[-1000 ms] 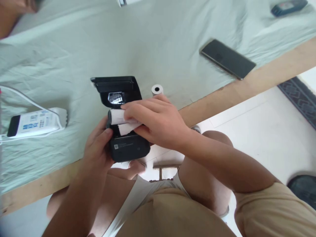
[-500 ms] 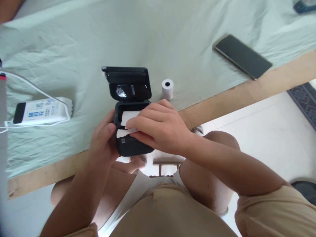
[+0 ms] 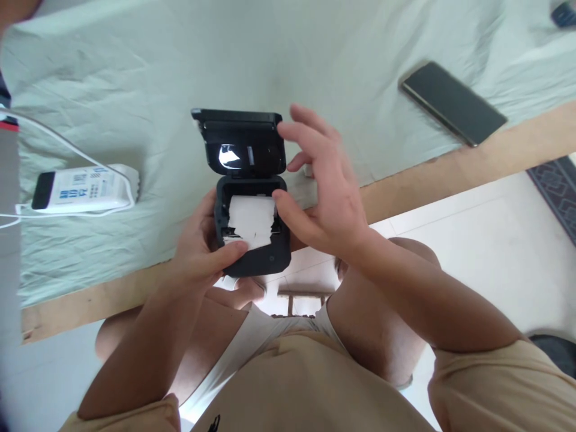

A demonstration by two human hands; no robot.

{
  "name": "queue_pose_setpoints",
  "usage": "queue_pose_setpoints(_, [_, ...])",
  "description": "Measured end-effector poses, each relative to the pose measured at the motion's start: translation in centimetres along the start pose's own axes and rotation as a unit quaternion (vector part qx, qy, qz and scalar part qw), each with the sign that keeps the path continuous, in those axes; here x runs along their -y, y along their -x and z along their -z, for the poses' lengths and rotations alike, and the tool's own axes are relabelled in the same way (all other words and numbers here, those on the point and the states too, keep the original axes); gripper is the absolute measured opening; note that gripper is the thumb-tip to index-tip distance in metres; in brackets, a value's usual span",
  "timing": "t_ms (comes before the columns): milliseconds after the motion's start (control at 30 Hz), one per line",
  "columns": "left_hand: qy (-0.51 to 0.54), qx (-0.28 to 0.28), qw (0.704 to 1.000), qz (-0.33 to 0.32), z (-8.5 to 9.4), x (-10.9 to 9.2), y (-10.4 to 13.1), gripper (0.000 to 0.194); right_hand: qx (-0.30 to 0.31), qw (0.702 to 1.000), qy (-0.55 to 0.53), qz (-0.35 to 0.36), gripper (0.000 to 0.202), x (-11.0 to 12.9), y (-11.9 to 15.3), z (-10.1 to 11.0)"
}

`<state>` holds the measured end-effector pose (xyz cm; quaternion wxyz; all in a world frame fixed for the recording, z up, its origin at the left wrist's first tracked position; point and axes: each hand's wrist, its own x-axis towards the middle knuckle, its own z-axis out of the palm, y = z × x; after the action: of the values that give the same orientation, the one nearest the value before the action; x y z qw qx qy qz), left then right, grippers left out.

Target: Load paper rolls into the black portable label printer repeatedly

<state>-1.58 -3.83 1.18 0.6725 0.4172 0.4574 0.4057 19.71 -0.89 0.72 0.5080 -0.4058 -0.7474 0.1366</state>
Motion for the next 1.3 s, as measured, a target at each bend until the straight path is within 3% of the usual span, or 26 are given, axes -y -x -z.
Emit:
queue_pose_setpoints(67, [0.009,-0.011,1.0,-0.003,-0.1,-0.1,0.2,0.092,-0.003,0.999,-0.05,-0.017,0.051,-0.2,0.1,-0.1])
queue_pose_setpoints(167, [0.013,-0.028,1.0,-0.005,-0.2,-0.2,0.4,0.084,-0.033,0.993,-0.112,-0.033,0.027,0.2,0.2,0.0])
queue_pose_setpoints(267, [0.002,-0.028,1.0,0.007,-0.2,-0.3,0.6,0.08,-0.011,0.993,-0.114,-0.04,0.01,0.6,0.3,0.1])
queue_pose_setpoints(500, [0.076,-0.024,0.996,0.026,-0.5,-0.5,0.3,0.064,0.139,0.965,-0.139,-0.174,0.041,0.3,0.9,-0.3])
queue_pose_setpoints(700, [0.055,-0.037,0.998,0.016,-0.7,-0.3,-0.1,0.056,0.148,0.962,-0.147,-0.178,0.054,-0.4,1.0,-0.7])
queue_pose_setpoints(867, [0.047,-0.051,0.998,0.009,-0.7,0.0,-0.3,0.059,0.147,0.966,-0.135,-0.161,0.052,-1.1,0.9,-0.9])
queue_pose_setpoints(1300, [0.08,-0.063,0.992,-0.069,-1.5,0.7,-1.1,0.033,0.183,0.97,-0.09,-0.135,0.06,-2.3,0.7,-0.5])
